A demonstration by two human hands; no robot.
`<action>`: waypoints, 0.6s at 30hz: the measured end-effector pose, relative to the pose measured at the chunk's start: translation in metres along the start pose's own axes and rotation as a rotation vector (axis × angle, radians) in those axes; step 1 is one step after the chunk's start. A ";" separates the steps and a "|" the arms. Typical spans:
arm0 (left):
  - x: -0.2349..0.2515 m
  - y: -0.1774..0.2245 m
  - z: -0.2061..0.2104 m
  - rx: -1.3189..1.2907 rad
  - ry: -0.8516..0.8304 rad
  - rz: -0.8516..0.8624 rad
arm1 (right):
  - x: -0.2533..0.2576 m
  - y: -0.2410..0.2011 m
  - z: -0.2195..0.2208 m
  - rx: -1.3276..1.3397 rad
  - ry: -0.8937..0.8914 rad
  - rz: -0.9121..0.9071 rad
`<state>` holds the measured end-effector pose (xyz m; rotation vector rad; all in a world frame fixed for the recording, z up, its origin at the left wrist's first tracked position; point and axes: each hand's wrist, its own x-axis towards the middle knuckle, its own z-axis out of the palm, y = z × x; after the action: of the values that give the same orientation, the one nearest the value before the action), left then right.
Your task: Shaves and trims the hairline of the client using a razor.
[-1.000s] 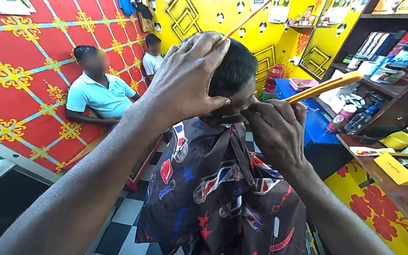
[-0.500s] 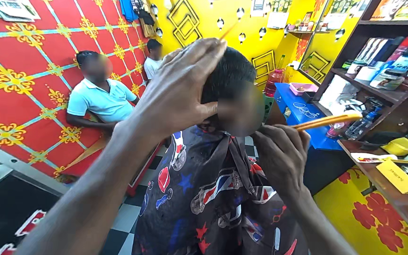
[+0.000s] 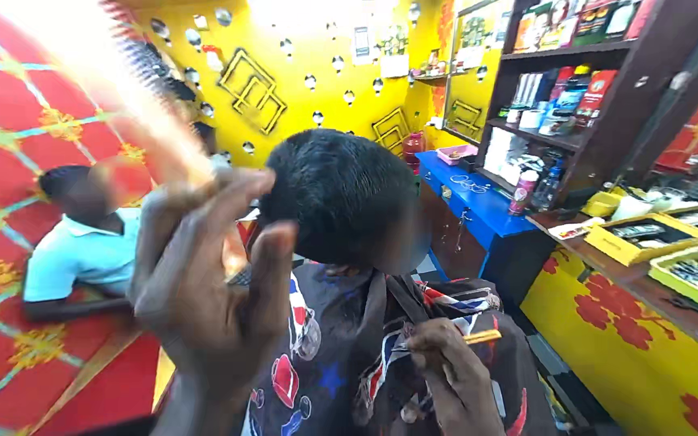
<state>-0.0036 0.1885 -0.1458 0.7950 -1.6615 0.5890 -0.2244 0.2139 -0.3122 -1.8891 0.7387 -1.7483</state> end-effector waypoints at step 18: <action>0.102 -0.054 0.063 0.213 -0.796 0.126 | 0.024 0.031 0.036 -0.190 -0.366 -0.087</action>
<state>-0.0155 0.0874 -0.0628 1.1819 -2.4131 0.5777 -0.1894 0.1743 -0.3175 -2.3152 0.7087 -1.3589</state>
